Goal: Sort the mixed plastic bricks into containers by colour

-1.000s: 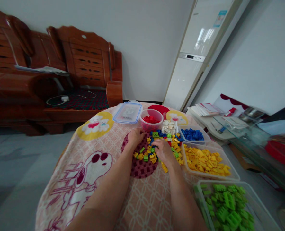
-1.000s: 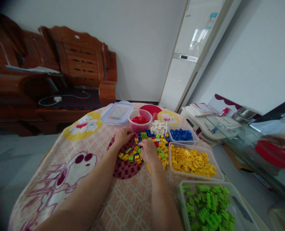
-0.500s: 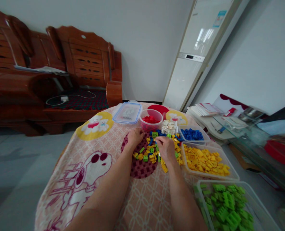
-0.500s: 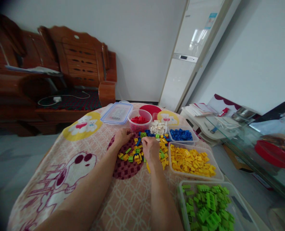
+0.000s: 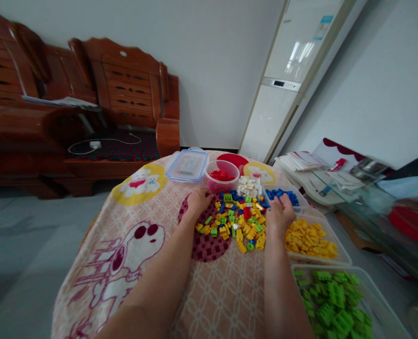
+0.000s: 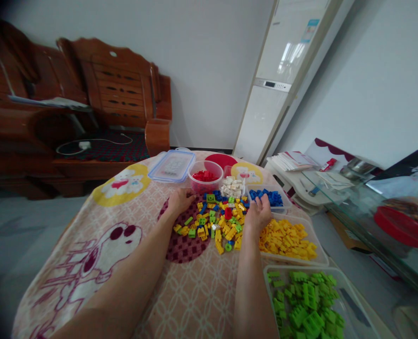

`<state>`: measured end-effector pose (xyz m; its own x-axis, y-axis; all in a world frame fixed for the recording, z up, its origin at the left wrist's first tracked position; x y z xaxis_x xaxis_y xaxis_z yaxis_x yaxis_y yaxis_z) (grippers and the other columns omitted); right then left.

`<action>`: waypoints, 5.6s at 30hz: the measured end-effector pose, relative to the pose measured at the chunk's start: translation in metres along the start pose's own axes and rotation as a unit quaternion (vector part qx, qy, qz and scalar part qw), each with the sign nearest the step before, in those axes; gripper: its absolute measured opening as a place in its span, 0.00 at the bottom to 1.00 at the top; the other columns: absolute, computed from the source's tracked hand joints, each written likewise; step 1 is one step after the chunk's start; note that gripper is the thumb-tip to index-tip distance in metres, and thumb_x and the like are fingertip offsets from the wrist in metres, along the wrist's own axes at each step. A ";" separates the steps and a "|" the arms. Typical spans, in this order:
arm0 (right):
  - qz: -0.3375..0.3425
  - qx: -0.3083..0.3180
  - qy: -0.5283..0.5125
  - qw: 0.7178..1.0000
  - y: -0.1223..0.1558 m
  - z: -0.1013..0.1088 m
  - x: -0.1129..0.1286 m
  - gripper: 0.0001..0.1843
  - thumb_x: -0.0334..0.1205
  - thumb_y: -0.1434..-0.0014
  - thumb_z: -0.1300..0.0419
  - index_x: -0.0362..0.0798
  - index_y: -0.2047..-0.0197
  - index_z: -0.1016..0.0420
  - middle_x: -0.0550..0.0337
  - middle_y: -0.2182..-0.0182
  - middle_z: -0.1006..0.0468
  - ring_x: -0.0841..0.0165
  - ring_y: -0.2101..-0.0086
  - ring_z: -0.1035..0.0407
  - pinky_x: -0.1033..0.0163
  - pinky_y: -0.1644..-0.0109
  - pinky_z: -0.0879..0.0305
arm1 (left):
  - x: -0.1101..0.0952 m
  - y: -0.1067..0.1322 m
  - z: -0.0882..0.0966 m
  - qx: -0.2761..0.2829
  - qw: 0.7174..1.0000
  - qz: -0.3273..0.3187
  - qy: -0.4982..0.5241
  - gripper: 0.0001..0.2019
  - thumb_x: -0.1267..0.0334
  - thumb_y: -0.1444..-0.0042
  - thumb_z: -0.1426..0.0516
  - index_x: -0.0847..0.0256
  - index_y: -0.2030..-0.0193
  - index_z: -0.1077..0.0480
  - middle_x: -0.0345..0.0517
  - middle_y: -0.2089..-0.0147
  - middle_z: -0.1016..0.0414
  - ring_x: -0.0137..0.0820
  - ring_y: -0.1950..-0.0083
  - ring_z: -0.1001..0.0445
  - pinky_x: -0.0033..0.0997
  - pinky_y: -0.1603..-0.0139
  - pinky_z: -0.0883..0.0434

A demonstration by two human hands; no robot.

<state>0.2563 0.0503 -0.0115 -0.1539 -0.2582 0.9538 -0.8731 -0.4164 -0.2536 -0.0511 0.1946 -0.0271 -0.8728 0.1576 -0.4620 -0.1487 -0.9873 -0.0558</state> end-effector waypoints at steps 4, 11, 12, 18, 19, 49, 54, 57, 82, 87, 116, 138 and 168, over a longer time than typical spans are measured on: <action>0.038 0.026 0.059 0.997 -0.002 -0.001 0.004 0.37 0.41 0.53 0.43 0.39 0.38 0.32 0.41 0.42 0.28 0.57 0.45 0.30 0.52 0.42 0.32 | -0.001 0.001 0.001 0.003 1.000 0.001 0.003 0.13 0.58 0.39 0.45 0.55 0.54 0.21 0.46 0.53 0.18 0.38 0.51 0.22 0.30 0.52 0.29; 0.119 0.148 0.152 0.970 0.027 -0.038 0.027 0.25 0.43 0.46 0.47 0.41 0.49 0.22 0.46 0.53 0.20 0.59 0.53 0.25 0.54 0.46 0.30 | 0.001 -0.001 -0.001 0.000 1.000 0.002 -0.002 0.13 0.58 0.40 0.46 0.54 0.54 0.21 0.46 0.53 0.19 0.37 0.51 0.22 0.29 0.53 0.29; 0.141 0.176 0.170 0.959 0.035 -0.047 0.033 0.22 0.42 0.45 0.47 0.42 0.52 0.21 0.47 0.54 0.19 0.60 0.54 0.25 0.55 0.46 0.30 | 0.001 -0.001 -0.001 -0.001 1.000 0.001 -0.002 0.13 0.58 0.40 0.46 0.54 0.54 0.21 0.46 0.53 0.19 0.37 0.51 0.23 0.29 0.53 0.29; 0.269 0.349 0.313 0.841 0.093 -0.097 0.038 0.17 0.33 0.41 0.48 0.46 0.57 0.19 0.49 0.57 0.19 0.60 0.53 0.29 0.55 0.43 0.37 | 0.003 -0.003 -0.004 -0.001 1.000 -0.005 0.004 0.13 0.57 0.40 0.45 0.55 0.56 0.21 0.46 0.55 0.18 0.37 0.53 0.22 0.29 0.54 0.29; 0.282 0.370 0.342 0.817 0.102 -0.102 0.035 0.16 0.32 0.41 0.48 0.46 0.56 0.19 0.49 0.57 0.19 0.60 0.52 0.30 0.54 0.41 0.39 | 0.003 -0.003 -0.005 -0.002 1.000 -0.006 0.006 0.13 0.57 0.40 0.45 0.55 0.56 0.21 0.46 0.55 0.18 0.37 0.53 0.22 0.29 0.54 0.29; 0.234 0.306 0.292 0.875 0.079 -0.086 0.043 0.08 0.34 0.49 0.43 0.49 0.70 0.21 0.55 0.67 0.19 0.62 0.63 0.28 0.58 0.53 0.34 | 0.001 -0.002 -0.002 0.001 1.000 -0.001 0.008 0.12 0.57 0.40 0.45 0.56 0.57 0.21 0.46 0.56 0.18 0.36 0.55 0.22 0.29 0.55 0.29; 0.110 0.183 0.194 0.957 0.044 -0.049 0.029 0.12 0.43 0.50 0.41 0.46 0.68 0.20 0.56 0.73 0.20 0.63 0.72 0.28 0.59 0.64 0.29 | 0.001 -0.002 -0.001 -0.003 1.000 -0.002 0.006 0.12 0.58 0.40 0.45 0.55 0.57 0.21 0.46 0.55 0.18 0.37 0.53 0.22 0.29 0.54 0.29; 0.023 0.100 0.087 0.991 0.027 -0.029 0.009 0.18 0.45 0.51 0.41 0.42 0.61 0.21 0.56 0.75 0.22 0.63 0.74 0.26 0.58 0.67 0.26 | 0.001 -0.003 -0.002 -0.005 1.000 -0.003 0.002 0.13 0.58 0.40 0.45 0.54 0.56 0.21 0.46 0.55 0.18 0.38 0.52 0.22 0.30 0.53 0.29; 0.278 0.413 0.221 0.839 0.118 -0.115 0.043 0.18 0.35 0.39 0.50 0.44 0.55 0.20 0.48 0.56 0.18 0.61 0.54 0.26 0.56 0.45 0.32 | 0.000 -0.003 -0.003 -0.007 1.000 -0.014 0.011 0.13 0.57 0.40 0.45 0.56 0.56 0.21 0.47 0.55 0.18 0.37 0.54 0.22 0.30 0.54 0.29; 0.278 0.495 0.309 0.763 0.151 -0.131 0.021 0.25 0.32 0.38 0.51 0.43 0.39 0.29 0.47 0.44 0.25 0.60 0.44 0.32 0.53 0.38 0.39 | 0.001 -0.004 -0.004 0.000 1.000 -0.012 0.012 0.13 0.58 0.40 0.46 0.57 0.56 0.21 0.47 0.55 0.18 0.37 0.54 0.22 0.30 0.55 0.30; 0.282 0.384 0.202 0.856 0.103 -0.103 0.049 0.20 0.35 0.39 0.52 0.47 0.53 0.20 0.51 0.57 0.18 0.63 0.55 0.25 0.58 0.48 0.30 | 0.002 -0.005 -0.005 -0.002 1.000 -0.007 0.013 0.13 0.57 0.40 0.45 0.56 0.56 0.21 0.47 0.55 0.18 0.37 0.54 0.22 0.29 0.54 0.29; 0.291 0.150 0.273 0.904 0.043 -0.047 0.055 0.24 0.39 0.40 0.51 0.40 0.45 0.26 0.38 0.43 0.29 0.55 0.41 0.36 0.47 0.36 0.41 | 0.002 -0.005 -0.006 -0.003 1.000 -0.012 0.023 0.12 0.58 0.40 0.45 0.57 0.56 0.21 0.48 0.55 0.18 0.37 0.54 0.22 0.29 0.55 0.30; 0.248 0.349 0.247 0.869 0.089 -0.093 0.049 0.17 0.38 0.41 0.48 0.48 0.56 0.18 0.52 0.59 0.16 0.60 0.57 0.23 0.56 0.48 0.29 | -0.064 0.013 0.004 0.069 0.945 -0.220 0.231 0.15 0.67 0.50 0.38 0.63 0.55 0.20 0.43 0.62 0.18 0.30 0.65 0.23 0.26 0.59 0.28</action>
<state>0.1276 0.0819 0.0277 -0.7623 -0.2224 0.6078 -0.1752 -0.8332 -0.5245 0.0010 0.1718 0.0057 -0.4208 0.4950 -0.7602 -0.5373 -0.8112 -0.2308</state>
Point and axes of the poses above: each hand's wrist, its own y-axis away from the middle knuckle, its own z-axis out of the back of the hand, x = y × z, the point moved 10 cm from there along -y, towards the middle knuckle
